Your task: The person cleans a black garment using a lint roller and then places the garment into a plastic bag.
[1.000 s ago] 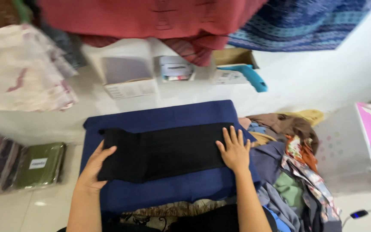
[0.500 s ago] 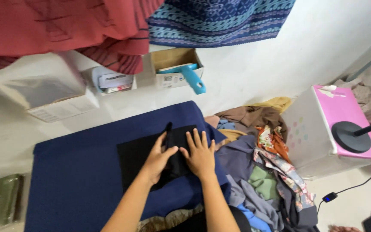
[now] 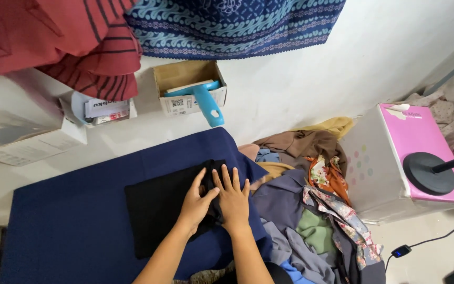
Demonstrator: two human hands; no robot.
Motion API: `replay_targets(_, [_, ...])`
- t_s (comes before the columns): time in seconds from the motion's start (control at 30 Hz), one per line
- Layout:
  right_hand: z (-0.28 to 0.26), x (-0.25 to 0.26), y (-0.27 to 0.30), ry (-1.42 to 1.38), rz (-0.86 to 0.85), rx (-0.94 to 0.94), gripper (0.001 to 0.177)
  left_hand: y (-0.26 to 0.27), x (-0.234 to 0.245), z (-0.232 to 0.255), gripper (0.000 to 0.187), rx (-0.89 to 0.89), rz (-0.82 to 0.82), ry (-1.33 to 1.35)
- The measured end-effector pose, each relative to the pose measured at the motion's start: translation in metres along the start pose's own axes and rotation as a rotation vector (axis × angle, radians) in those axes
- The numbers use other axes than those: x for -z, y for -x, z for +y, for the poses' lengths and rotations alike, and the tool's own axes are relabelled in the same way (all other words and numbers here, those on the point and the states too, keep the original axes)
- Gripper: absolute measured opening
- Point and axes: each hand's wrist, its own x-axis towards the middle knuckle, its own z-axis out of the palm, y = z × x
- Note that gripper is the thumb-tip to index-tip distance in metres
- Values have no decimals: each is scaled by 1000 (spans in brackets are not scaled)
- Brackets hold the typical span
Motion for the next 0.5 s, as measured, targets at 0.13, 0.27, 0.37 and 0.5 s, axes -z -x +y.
replay_targets(0.13, [-3,12,7,41,-25,-14,70,-2,-3,2,77,0,8,10])
replay_targets(0.27, [10,-6,1,23,12,3,79,-11,-2,-4,71,62,-70,67])
replay_targets(0.37, [30,-29,-8,33,107,43,83,-13,-1,-6,70,101,-126,170])
replay_targets(0.5, [44,-24,-1,-884,690,-129,36,-17,1,-10,69,107,-203,202])
